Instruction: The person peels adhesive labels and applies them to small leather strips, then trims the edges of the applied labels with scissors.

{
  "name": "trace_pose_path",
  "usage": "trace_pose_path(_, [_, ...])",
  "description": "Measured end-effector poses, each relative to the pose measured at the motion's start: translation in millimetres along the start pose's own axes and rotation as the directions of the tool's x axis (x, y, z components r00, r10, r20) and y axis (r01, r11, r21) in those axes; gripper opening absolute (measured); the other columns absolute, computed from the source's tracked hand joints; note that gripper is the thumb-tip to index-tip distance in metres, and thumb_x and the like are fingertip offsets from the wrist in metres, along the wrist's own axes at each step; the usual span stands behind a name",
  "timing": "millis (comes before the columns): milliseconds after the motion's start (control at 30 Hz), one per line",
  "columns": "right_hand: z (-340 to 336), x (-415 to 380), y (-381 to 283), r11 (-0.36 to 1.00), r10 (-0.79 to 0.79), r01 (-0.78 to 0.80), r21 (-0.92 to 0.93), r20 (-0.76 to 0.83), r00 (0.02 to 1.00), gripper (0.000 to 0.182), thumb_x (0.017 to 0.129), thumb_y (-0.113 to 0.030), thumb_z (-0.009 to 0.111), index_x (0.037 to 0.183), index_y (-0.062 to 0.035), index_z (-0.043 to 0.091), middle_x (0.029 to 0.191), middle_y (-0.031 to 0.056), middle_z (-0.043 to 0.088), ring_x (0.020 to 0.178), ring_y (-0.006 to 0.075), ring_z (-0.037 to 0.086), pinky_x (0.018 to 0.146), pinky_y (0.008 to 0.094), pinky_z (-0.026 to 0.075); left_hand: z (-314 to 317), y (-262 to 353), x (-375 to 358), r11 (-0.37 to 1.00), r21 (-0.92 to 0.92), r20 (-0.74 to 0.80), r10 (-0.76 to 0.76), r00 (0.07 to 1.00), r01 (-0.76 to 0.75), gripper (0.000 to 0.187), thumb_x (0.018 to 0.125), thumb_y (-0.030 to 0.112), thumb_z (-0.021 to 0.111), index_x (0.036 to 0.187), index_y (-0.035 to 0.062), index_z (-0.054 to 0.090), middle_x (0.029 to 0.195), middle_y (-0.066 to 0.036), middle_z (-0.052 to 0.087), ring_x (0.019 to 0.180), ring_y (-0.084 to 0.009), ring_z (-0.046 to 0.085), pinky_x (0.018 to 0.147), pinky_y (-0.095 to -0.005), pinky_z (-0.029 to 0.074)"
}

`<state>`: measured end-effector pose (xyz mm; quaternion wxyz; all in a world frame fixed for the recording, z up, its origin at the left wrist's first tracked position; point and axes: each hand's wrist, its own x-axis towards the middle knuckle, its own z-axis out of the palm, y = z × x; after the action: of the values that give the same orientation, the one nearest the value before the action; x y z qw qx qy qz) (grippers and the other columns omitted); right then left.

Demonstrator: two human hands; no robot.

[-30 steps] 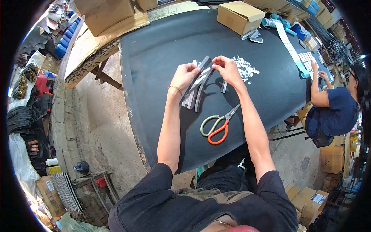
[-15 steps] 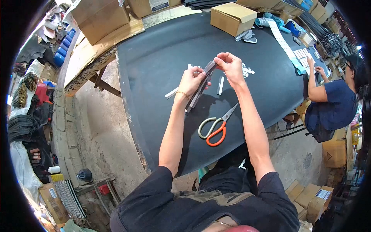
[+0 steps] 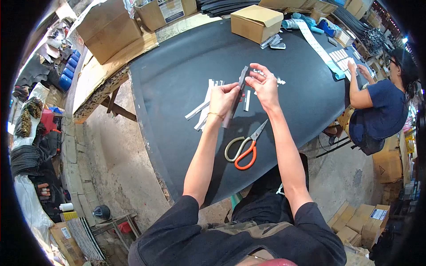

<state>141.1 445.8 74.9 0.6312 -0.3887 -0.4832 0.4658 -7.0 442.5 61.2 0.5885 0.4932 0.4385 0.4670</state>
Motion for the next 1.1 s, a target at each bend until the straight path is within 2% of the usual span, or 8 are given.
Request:
trace_pose_path(233, [-5.0,-1.0,-18.3,1.0,0.02,-0.018,-0.02,0.089,0.996,0.033,0.086,0.003,0.057,0.118,0.0036,0.049,0.101,0.0174,0.065,0.092,0.0217,0.065,0.08,0.0304,0.054,-1.9,7.6,-8.8,0.903,-0.382,0.35,-0.057,0.935,0.198,0.034,0.086,0.009,0.061,0.114,-0.0096,0.056,0.102,-0.016,0.065,0.093,-0.0232,0.065,0.085,-0.0382,0.053])
trace_pose_path(433, [-14.0,-41.5,-15.0,0.994,0.098,-0.101,0.05,0.049,0.994,0.035,0.086,-0.005,0.062,0.119,0.0033,0.05,0.106,0.0144,0.063,0.098,0.0193,0.062,0.084,0.0306,0.05,4.9,-5.5,-0.9,0.773,-0.622,0.271,0.064,0.96,0.125,0.016,0.083,0.008,0.066,0.098,0.0023,0.063,0.101,-0.014,0.064,0.096,-0.0264,0.062,0.087,-0.0445,0.052])
trace_pose_path(633, [-33.3,-80.7,3.3,0.935,0.282,-0.307,0.179,0.155,0.947,0.021,0.085,-0.003,0.062,0.105,0.0028,0.06,0.085,0.0089,0.066,0.073,0.0123,0.061,0.067,0.0246,0.049,22.5,-8.5,-8.4,0.66,-0.75,0.214,0.294,0.932,-0.036,0.016,0.08,0.009,0.07,0.095,0.005,0.063,0.107,-0.016,0.063,0.105,-0.0279,0.058,0.091,-0.0449,0.048])
trace_pose_path(700, [-50.2,-81.4,-8.7,0.966,0.255,-0.249,-0.071,0.1,0.962,0.015,0.083,-0.002,0.064,0.097,0.0032,0.063,0.08,0.008,0.066,0.067,0.0114,0.06,0.065,0.0244,0.049,26.8,-2.2,-15.1,0.659,-0.751,0.235,0.339,0.911,-0.052,0.028,0.089,0.032,0.06,0.089,0.0045,0.065,0.111,-0.018,0.061,0.113,-0.0307,0.053,0.094,-0.048,0.045])
trace_pose_path(767, [-69.5,-81.2,-34.0,0.935,0.325,-0.27,-0.231,0.252,0.912,0.013,0.08,0.0,0.065,0.093,0.0037,0.066,0.077,0.0073,0.067,0.065,0.0109,0.06,0.064,0.0239,0.049,25.4,2.9,-17.4,0.493,-0.828,0.445,0.282,0.85,0.269,0.06,0.092,0.056,0.038,0.079,0.0034,0.065,0.113,-0.022,0.059,0.116,-0.0332,0.051,0.094,-0.0498,0.044])
trace_pose_path(800, [-76.9,-80.6,-48.6,0.905,0.387,-0.285,-0.316,0.331,0.861,0.014,0.079,0.001,0.065,0.092,0.0039,0.066,0.077,0.0075,0.067,0.066,0.0108,0.06,0.063,0.0239,0.049,19.8,-6.6,-9.4,0.563,-0.745,0.56,0.238,0.793,0.358,0.079,0.088,0.068,0.022,0.069,0.0028,0.062,0.113,-0.024,0.058,0.111,-0.0357,0.053,0.092,-0.0509,0.045])
trace_pose_path(900, [-85.1,-76.8,-84.3,0.834,0.482,-0.233,-0.5,0.454,0.75,0.016,0.075,0.0,0.066,0.091,0.0034,0.068,0.075,0.0076,0.068,0.065,0.0108,0.062,0.061,0.024,0.049,26.2,-18.9,-13.1,0.891,-0.285,0.845,0.059,0.531,0.353,0.053,0.093,0.05,0.043,0.076,0.0028,0.06,0.109,-0.019,0.061,0.098,-0.0305,0.06,0.082,-0.0449,0.051])
trace_pose_path(1100, [-79.4,-77.8,-108.6,0.604,0.569,-0.031,-0.796,0.404,0.716,0.017,0.072,-0.004,0.068,0.089,-0.0006,0.069,0.071,0.0098,0.066,0.06,0.0152,0.062,0.058,0.0281,0.05,58.9,-22.6,-29.3,0.915,-0.057,0.827,-0.181,0.532,0.4,0.016,0.086,0.015,0.064,0.086,0.0017,0.056,0.093,-0.011,0.063,0.084,-0.0211,0.065,0.072,-0.0342,0.055])
